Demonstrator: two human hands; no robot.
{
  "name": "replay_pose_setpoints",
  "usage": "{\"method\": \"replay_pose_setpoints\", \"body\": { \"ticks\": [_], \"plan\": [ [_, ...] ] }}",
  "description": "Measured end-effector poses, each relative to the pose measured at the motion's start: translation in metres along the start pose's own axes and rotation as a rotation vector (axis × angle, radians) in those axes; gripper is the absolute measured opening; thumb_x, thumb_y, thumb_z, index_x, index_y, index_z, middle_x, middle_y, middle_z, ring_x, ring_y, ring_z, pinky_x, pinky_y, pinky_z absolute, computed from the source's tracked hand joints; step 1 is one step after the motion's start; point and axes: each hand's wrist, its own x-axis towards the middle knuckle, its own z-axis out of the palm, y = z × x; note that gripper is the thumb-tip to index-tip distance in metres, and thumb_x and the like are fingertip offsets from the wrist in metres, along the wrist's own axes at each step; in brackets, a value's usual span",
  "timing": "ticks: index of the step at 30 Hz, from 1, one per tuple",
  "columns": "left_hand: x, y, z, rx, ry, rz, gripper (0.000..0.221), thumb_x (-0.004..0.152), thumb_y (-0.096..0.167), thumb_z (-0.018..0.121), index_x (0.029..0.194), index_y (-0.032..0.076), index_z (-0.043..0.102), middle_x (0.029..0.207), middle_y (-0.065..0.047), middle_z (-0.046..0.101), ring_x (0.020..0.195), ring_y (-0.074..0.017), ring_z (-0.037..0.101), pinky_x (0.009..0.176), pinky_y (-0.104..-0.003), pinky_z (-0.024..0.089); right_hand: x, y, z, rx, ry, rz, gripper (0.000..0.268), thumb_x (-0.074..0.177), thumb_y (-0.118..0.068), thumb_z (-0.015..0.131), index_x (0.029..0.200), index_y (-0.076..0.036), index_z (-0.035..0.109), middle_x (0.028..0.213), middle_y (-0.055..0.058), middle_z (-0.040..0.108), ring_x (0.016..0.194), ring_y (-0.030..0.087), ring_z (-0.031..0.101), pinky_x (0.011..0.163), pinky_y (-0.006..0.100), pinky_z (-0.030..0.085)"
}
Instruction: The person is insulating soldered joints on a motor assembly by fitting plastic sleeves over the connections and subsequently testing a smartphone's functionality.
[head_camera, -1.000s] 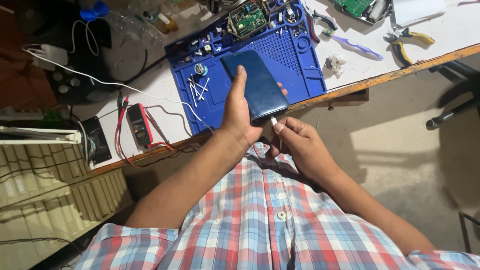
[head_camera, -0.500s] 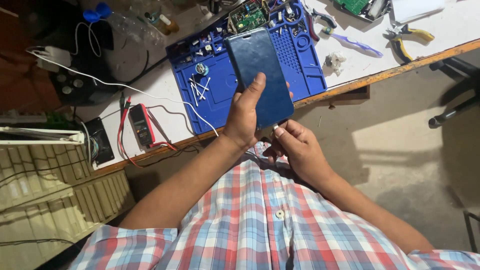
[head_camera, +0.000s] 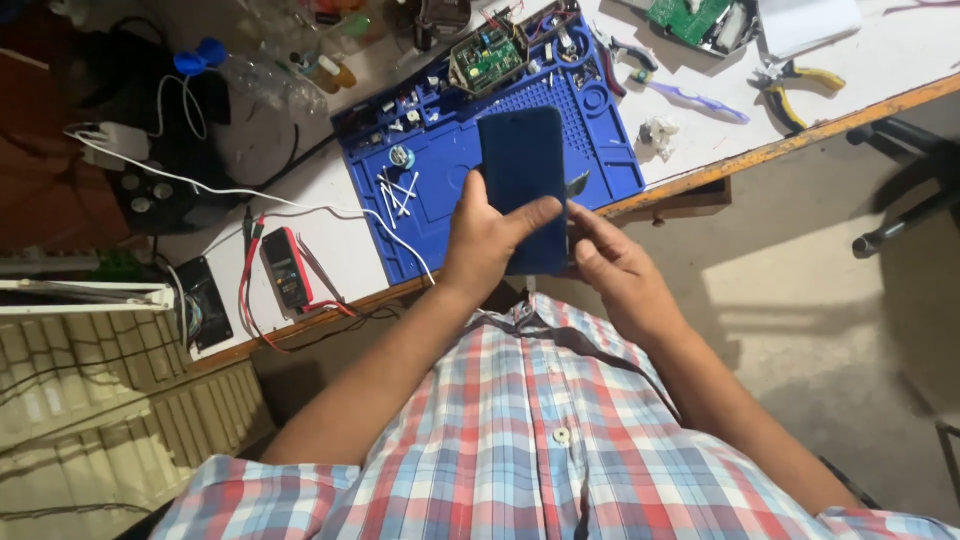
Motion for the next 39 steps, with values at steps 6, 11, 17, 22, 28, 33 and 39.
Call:
{"method": "replay_pose_setpoints", "body": {
  "ticks": [6,11,17,22,28,33,39],
  "plan": [
    [-0.014,0.024,-0.005,0.315,0.01,0.001,0.146,0.076,0.039,0.107,0.186,-0.001,0.019,0.179,-0.042,0.047,0.164,-0.0578,0.051,0.138,-0.064,0.047,0.006,0.016,-0.007,-0.09,-0.018,-0.007,0.067,0.119,-0.025,0.067,0.178,0.001,0.051,0.164,0.028,0.07,0.149,0.036,0.066,0.119,0.062,0.06],
    [-0.015,-0.008,-0.015,-0.248,-0.115,0.199,0.117,0.084,0.024,0.102,0.182,0.007,0.041,0.169,-0.024,0.062,0.158,-0.0351,0.058,0.134,-0.055,0.049,0.012,0.006,-0.005,-0.079,0.027,-0.046,0.065,0.118,-0.025,0.067,0.177,0.001,0.054,0.154,0.023,0.075,0.136,0.03,0.073,0.114,0.053,0.063],
    [-0.024,-0.008,-0.026,-0.339,-0.167,0.361,0.112,0.085,0.021,0.102,0.18,0.009,0.044,0.167,-0.012,0.063,0.156,-0.0224,0.058,0.137,-0.044,0.051,0.017,0.011,-0.005,-0.025,0.091,-0.104,0.066,0.121,-0.03,0.061,0.179,-0.004,0.044,0.142,0.016,0.076,0.117,0.018,0.072,0.099,0.035,0.062],
    [-0.029,-0.011,-0.024,-0.318,-0.166,0.397,0.124,0.085,0.02,0.101,0.187,0.008,0.032,0.173,-0.017,0.058,0.16,-0.0266,0.057,0.139,-0.044,0.051,0.021,0.005,-0.011,-0.246,0.089,-0.193,0.068,0.121,-0.031,0.064,0.184,-0.014,0.046,0.159,0.015,0.066,0.135,0.023,0.069,0.12,0.047,0.059],
    [-0.034,-0.006,-0.027,-0.051,-0.161,0.484,0.129,0.085,0.023,0.098,0.188,0.003,0.024,0.183,-0.027,0.049,0.169,-0.036,0.051,0.144,-0.049,0.046,0.033,0.021,-0.02,-0.092,0.036,-0.192,0.063,0.12,-0.026,0.066,0.179,-0.008,0.051,0.137,0.021,0.081,0.119,0.025,0.08,0.106,0.044,0.067],
    [-0.037,-0.003,-0.023,0.074,-0.174,0.504,0.132,0.083,0.028,0.098,0.188,0.004,0.022,0.184,-0.029,0.047,0.172,-0.0405,0.05,0.145,-0.051,0.043,0.03,0.017,-0.008,0.075,0.031,-0.171,0.064,0.119,-0.026,0.067,0.178,-0.01,0.048,0.135,0.024,0.081,0.117,0.031,0.084,0.099,0.048,0.071],
    [-0.037,-0.022,-0.016,0.261,-0.062,0.594,0.133,0.085,0.032,0.097,0.185,-0.007,0.019,0.188,-0.036,0.037,0.174,-0.0519,0.041,0.146,-0.056,0.039,0.023,0.012,-0.006,0.012,0.031,-0.197,0.064,0.119,-0.023,0.069,0.179,-0.009,0.05,0.134,0.021,0.081,0.118,0.028,0.083,0.099,0.049,0.072]
  ]
}}
